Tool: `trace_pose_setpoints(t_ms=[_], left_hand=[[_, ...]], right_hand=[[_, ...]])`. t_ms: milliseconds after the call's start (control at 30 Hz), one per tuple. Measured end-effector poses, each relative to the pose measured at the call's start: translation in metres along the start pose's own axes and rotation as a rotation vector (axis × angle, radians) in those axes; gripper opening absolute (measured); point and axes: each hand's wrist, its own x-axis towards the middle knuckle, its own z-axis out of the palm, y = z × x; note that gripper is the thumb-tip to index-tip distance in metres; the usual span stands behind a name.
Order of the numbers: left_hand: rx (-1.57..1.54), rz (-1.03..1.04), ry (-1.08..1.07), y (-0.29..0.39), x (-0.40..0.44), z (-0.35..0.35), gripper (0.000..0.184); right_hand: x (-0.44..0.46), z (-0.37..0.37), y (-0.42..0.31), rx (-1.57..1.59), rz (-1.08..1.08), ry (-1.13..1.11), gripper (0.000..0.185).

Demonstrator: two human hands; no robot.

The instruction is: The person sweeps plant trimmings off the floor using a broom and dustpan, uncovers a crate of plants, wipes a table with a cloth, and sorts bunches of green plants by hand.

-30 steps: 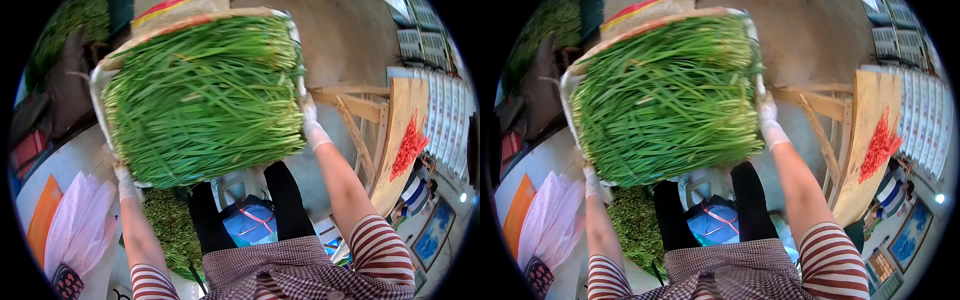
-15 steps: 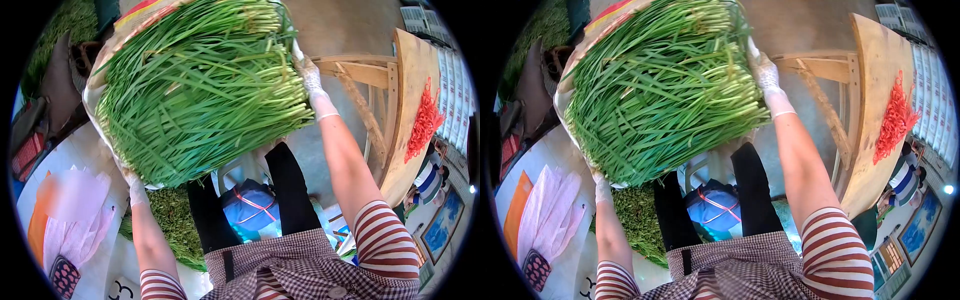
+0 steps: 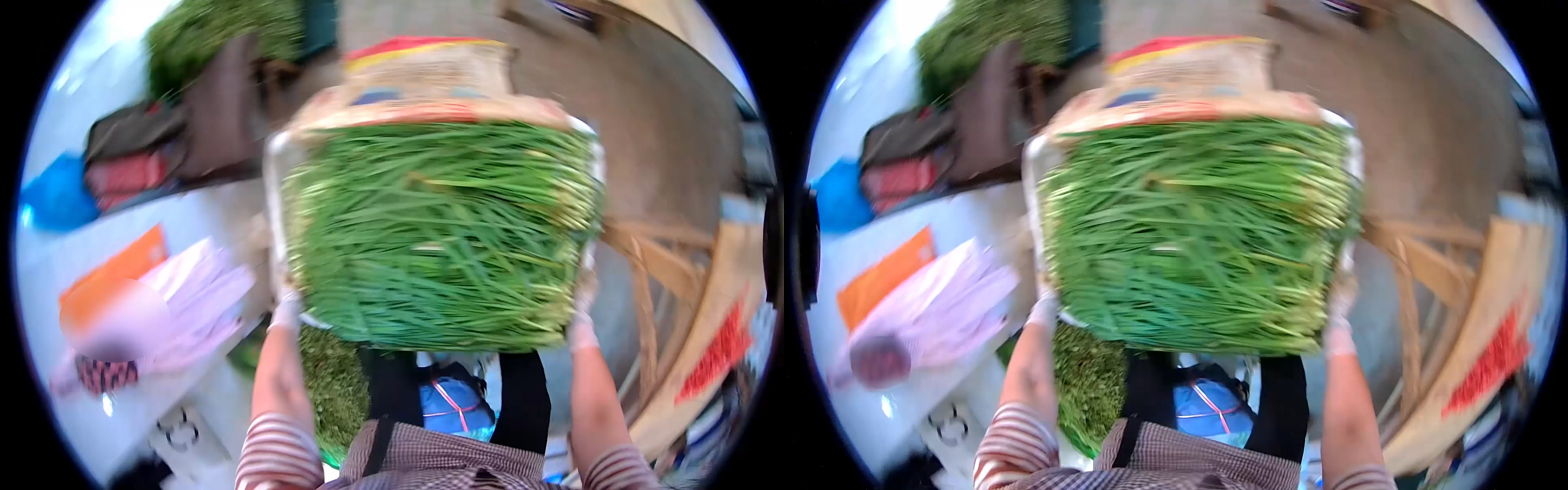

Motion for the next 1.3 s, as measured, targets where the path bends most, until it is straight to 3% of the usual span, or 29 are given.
trace_pose_setpoints(t_ms=[33,67,100,133,200,233,267,300,333,400,433,467,533,567,700,733,800,867,900,933,1033,1067,1167,1300], left_hand=[[0.042,0.007,0.034,-0.002,-0.002,0.001,0.039],[0.041,-0.004,0.06,-0.002,-0.004,0.005,0.038],[-0.083,-0.076,0.029,-0.014,0.007,0.005,0.045],[-0.246,-0.234,-0.059,0.009,-0.006,0.003,0.056],[0.108,-0.186,0.14,0.006,-0.003,0.007,0.061],[-0.013,-0.16,0.105,-0.009,0.008,0.004,0.063],[-0.135,-0.139,0.068,-0.022,0.019,0.002,0.064],[-0.706,-0.288,-0.074,-0.023,0.029,0.01,0.064],[-0.361,-0.234,0.034,0.027,-0.015,0.019,0.063],[-0.594,-0.172,-0.398,0.0,0.008,0.001,0.064],[-0.597,-0.216,-0.178,0.013,-0.002,0.015,0.066],[-0.294,0.003,-0.092,-0.028,0.024,-0.002,0.065],[-0.252,0.104,-0.169,-0.015,0.013,0.004,0.051],[-0.56,-0.081,-0.269,0.013,-0.012,0.01,0.042],[0.343,0.344,-0.122,-0.015,0.029,-0.008,0.049],[0.474,0.418,-0.035,-0.037,0.057,-0.013,0.055],[0.016,0.247,-0.227,0.026,-0.019,-0.004,0.051],[-0.03,0.4,-0.265,-0.032,0.071,0.0,0.046],[-0.188,0.498,-0.183,-0.009,0.032,0.008,0.042],[0.023,0.58,-0.126,-0.002,0.035,0.011,0.036],[0.651,0.757,0.132,-0.017,0.068,-0.003,0.03],[0.662,0.768,0.159,-0.021,0.063,-0.002,0.03],[0.45,0.817,0.083,-0.008,0.046,0.003,0.031],[0.24,0.822,0.021,-0.032,0.034,-0.005,0.035]], right_hand=[[-0.009,-0.011,-0.021,0.181,-0.094,0.076,0.031],[-0.014,-0.012,-0.018,0.171,-0.136,0.155,0.025],[0.01,-0.005,0.039,0.311,-0.051,0.07,0.023],[0.01,-0.006,0.038,0.333,-0.061,0.04,0.025],[0.008,-0.007,0.029,0.416,-0.112,0.0,0.028],[0.003,-0.009,0.018,0.478,-0.149,0.001,0.029],[0.0,-0.008,0.007,0.77,-0.044,-0.053,0.032],[0.002,-0.009,0.009,0.61,-0.045,-0.033,0.033],[0.008,-0.009,0.02,0.449,-0.045,-0.009,0.034],[0.023,-0.005,0.032,-0.005,-0.174,0.138,0.039],[0.021,-0.008,0.028,0.099,-0.172,0.085,0.042],[0.017,-0.009,0.017,0.138,-0.174,0.104,0.043],[0.001,-0.019,-0.02,0.06,-0.143,0.143,0.049],[-0.006,-0.023,-0.032,0.057,-0.144,0.146,0.05],[-0.003,-0.016,-0.038,0.17,-0.21,0.256,0.055],[0.007,-0.01,-0.026,0.437,-0.221,0.136,0.054],[-0.002,-0.021,-0.032,0.624,-0.12,-0.015,0.051],[-0.031,-0.021,-0.011,0.397,-0.13,0.277,0.044],[-0.045,-0.022,0.001,0.279,-0.108,0.421,0.041],[-0.062,-0.016,0.012,0.357,-0.005,0.499,0.041],[-0.123,-0.027,0.029,0.543,-0.265,0.718,0.027],[-0.145,-0.029,0.043,0.555,-0.31,0.763,0.025],[-0.182,-0.027,0.063,0.756,-0.297,0.589,0.027],[-0.209,-0.058,0.048,0.641,-0.377,0.503,0.027]])
